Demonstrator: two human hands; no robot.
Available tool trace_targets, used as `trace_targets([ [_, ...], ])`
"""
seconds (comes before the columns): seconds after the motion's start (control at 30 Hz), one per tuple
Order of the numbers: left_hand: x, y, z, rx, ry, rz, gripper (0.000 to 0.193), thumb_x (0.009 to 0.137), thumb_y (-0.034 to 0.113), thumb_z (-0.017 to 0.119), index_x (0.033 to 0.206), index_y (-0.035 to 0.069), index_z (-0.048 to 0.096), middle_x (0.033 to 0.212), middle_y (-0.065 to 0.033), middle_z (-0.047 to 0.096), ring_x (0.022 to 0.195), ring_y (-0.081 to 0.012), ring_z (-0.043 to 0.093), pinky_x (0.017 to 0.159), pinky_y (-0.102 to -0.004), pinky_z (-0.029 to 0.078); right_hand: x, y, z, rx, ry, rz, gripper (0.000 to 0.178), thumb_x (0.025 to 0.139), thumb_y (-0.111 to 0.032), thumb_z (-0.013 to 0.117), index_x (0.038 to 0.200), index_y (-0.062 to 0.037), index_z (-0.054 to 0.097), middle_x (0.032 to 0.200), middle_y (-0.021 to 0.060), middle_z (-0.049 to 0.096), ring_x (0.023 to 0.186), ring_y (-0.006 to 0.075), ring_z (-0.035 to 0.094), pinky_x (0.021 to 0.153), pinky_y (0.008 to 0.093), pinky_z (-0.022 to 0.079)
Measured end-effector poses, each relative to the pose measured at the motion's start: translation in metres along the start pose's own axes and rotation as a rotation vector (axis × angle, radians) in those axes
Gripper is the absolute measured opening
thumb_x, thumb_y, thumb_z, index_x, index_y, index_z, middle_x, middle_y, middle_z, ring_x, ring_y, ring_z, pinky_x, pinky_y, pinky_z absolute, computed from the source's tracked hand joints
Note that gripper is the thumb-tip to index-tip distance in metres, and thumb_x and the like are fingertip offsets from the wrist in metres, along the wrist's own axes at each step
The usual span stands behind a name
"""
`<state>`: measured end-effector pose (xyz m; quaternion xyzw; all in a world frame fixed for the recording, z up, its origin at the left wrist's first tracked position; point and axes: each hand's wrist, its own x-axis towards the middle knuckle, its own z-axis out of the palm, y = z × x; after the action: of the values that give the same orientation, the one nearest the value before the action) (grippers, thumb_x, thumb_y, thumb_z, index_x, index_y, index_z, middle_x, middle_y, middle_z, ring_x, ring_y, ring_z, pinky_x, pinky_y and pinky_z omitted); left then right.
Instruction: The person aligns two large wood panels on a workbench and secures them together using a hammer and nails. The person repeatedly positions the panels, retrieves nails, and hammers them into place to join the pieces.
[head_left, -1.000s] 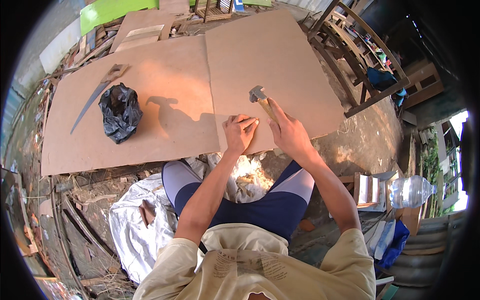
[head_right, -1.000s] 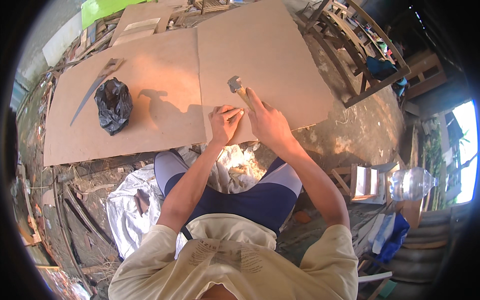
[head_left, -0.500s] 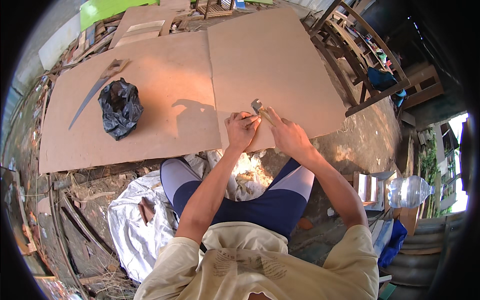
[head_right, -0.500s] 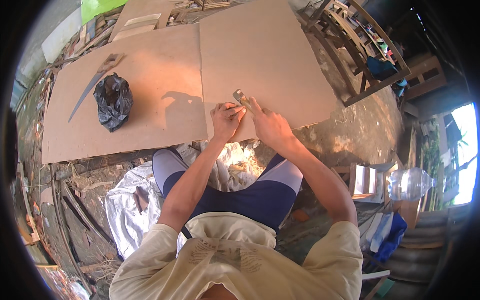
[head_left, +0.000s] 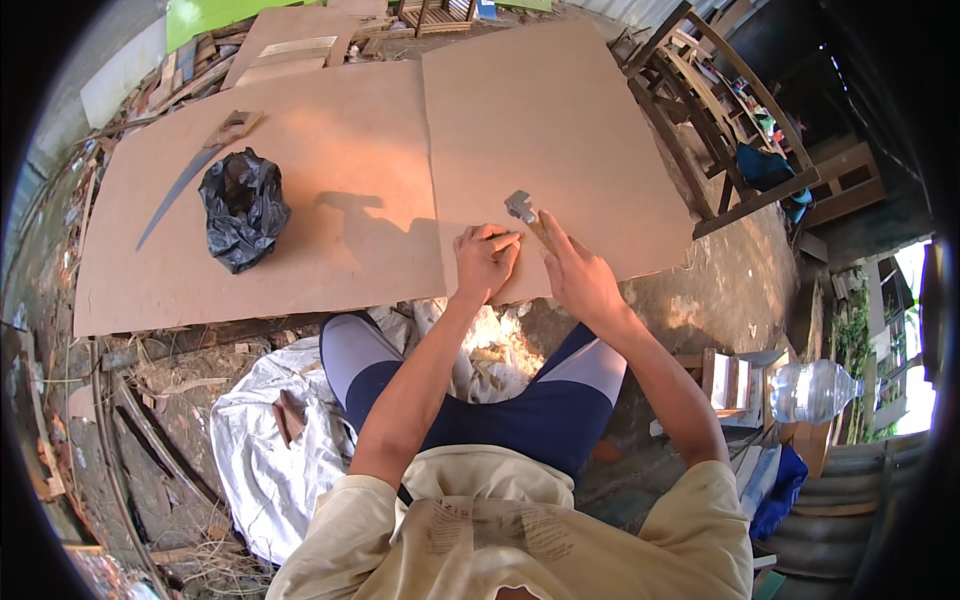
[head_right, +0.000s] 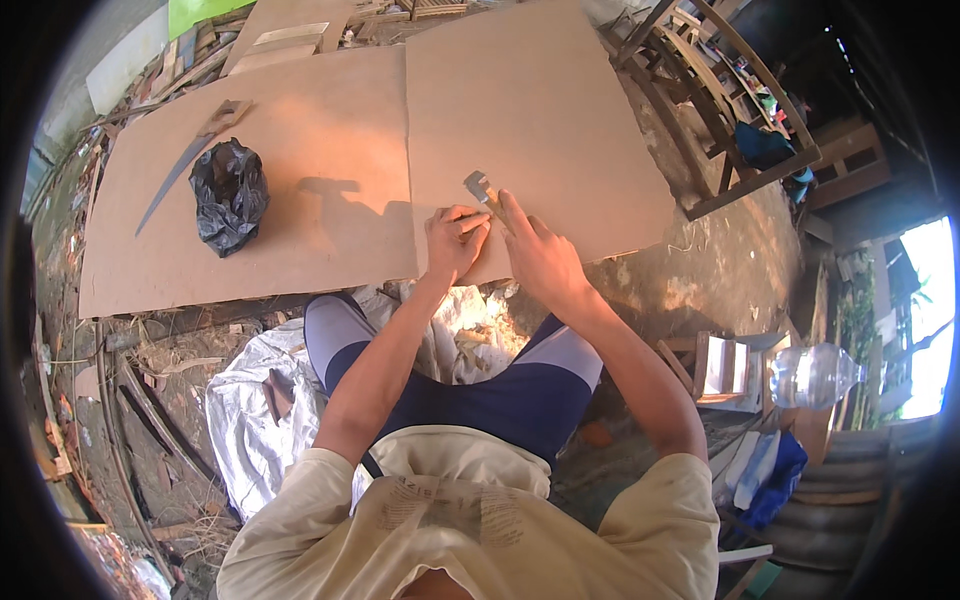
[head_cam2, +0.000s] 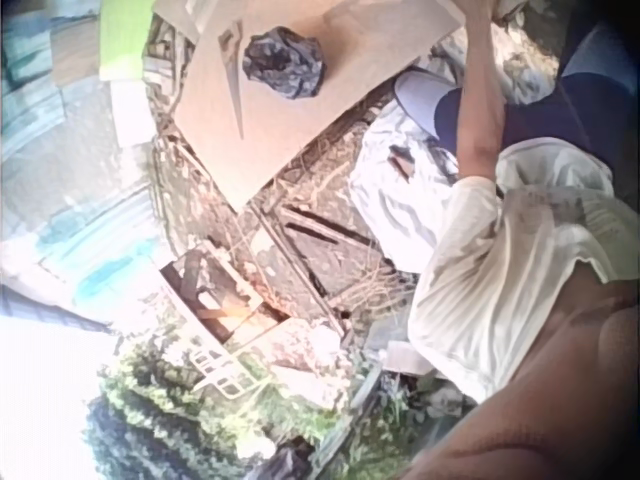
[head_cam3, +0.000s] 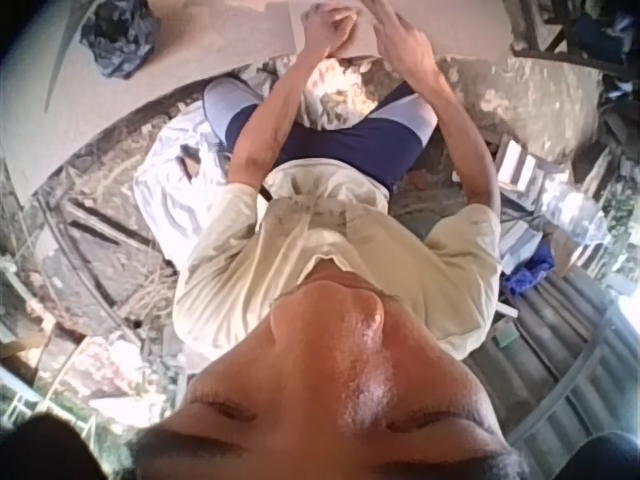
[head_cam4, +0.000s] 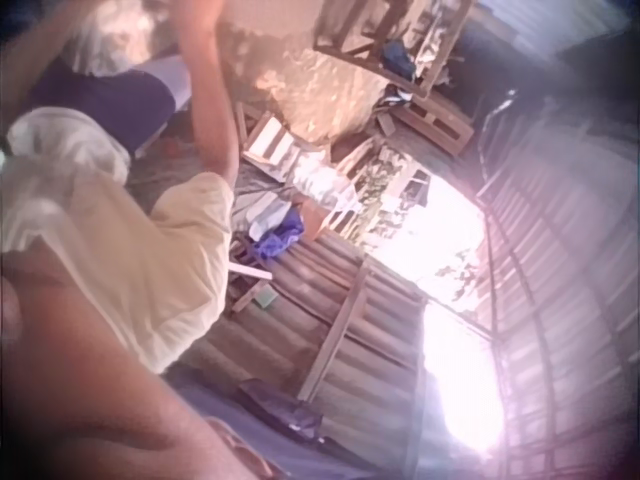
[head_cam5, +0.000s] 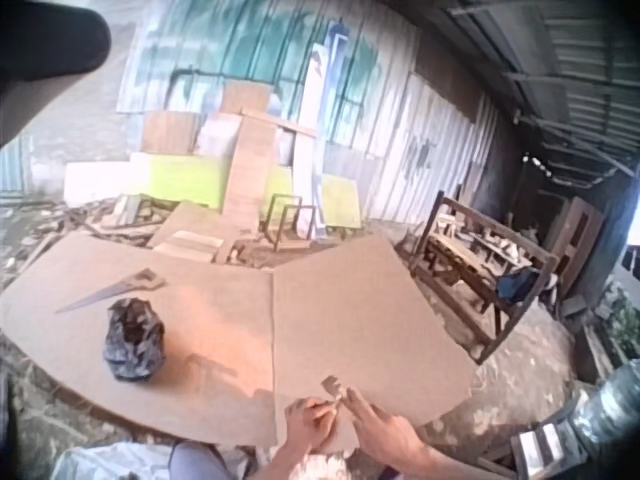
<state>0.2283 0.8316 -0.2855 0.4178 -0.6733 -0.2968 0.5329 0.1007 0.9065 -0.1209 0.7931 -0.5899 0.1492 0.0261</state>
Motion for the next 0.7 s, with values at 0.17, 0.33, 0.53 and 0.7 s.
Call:
trace_targets([
  [0.17, 0.000, -0.019, -0.007, 0.072, 0.122, -0.070, 0.020, 0.092, 0.021, 0.071, 0.110, 0.018, 0.079, 0.121, -0.0028, 0.068, 0.118, -0.0282, 0.057, 0.104, -0.0468, 0.041, 0.012, -0.009, -0.012, 0.012, -0.306, 0.237, 0.056, 0.101, -0.018, 0.057, 0.154, -0.0069, 0.040, 0.105, 0.0277, 0.068, 0.096, 0.0473, 0.067, 0.082, 0.0522, 0.055],
  [0.33, -0.006, -0.018, -0.017, 0.360, 0.096, 0.020, 0.022, 0.095, 0.026, 0.069, 0.115, 0.024, 0.079, 0.135, 0.0029, 0.063, 0.127, -0.0251, 0.055, 0.109, -0.0501, 0.036, 0.016, -0.022, -0.019, 0.053, -0.037, 0.081, 0.060, 0.101, -0.021, 0.059, 0.155, -0.0081, 0.036, 0.094, 0.0249, 0.069, 0.079, 0.0446, 0.070, 0.068, 0.0519, 0.058],
  [0.53, -0.004, -0.018, -0.015, 0.376, 0.054, -0.011, 0.025, 0.096, 0.029, 0.067, 0.118, 0.027, 0.078, 0.137, 0.0040, 0.062, 0.132, -0.0229, 0.052, 0.112, -0.0508, 0.032, 0.003, 0.012, 0.006, -0.043, -0.233, 0.085, 0.060, 0.102, -0.021, 0.058, 0.156, -0.0093, 0.036, 0.090, 0.0220, 0.069, 0.073, 0.0434, 0.069, 0.066, 0.0524, 0.058],
  [0.7, -0.005, -0.015, -0.019, 0.364, 0.036, -0.007, 0.025, 0.096, 0.029, 0.067, 0.119, 0.027, 0.078, 0.139, 0.0043, 0.060, 0.132, -0.0234, 0.052, 0.112, -0.0513, 0.032, 0.021, -0.030, -0.027, 0.128, -0.058, 0.104, 0.059, 0.101, -0.018, 0.058, 0.155, -0.0081, 0.036, 0.096, 0.0270, 0.069, 0.081, 0.0460, 0.069, 0.072, 0.0535, 0.056],
])
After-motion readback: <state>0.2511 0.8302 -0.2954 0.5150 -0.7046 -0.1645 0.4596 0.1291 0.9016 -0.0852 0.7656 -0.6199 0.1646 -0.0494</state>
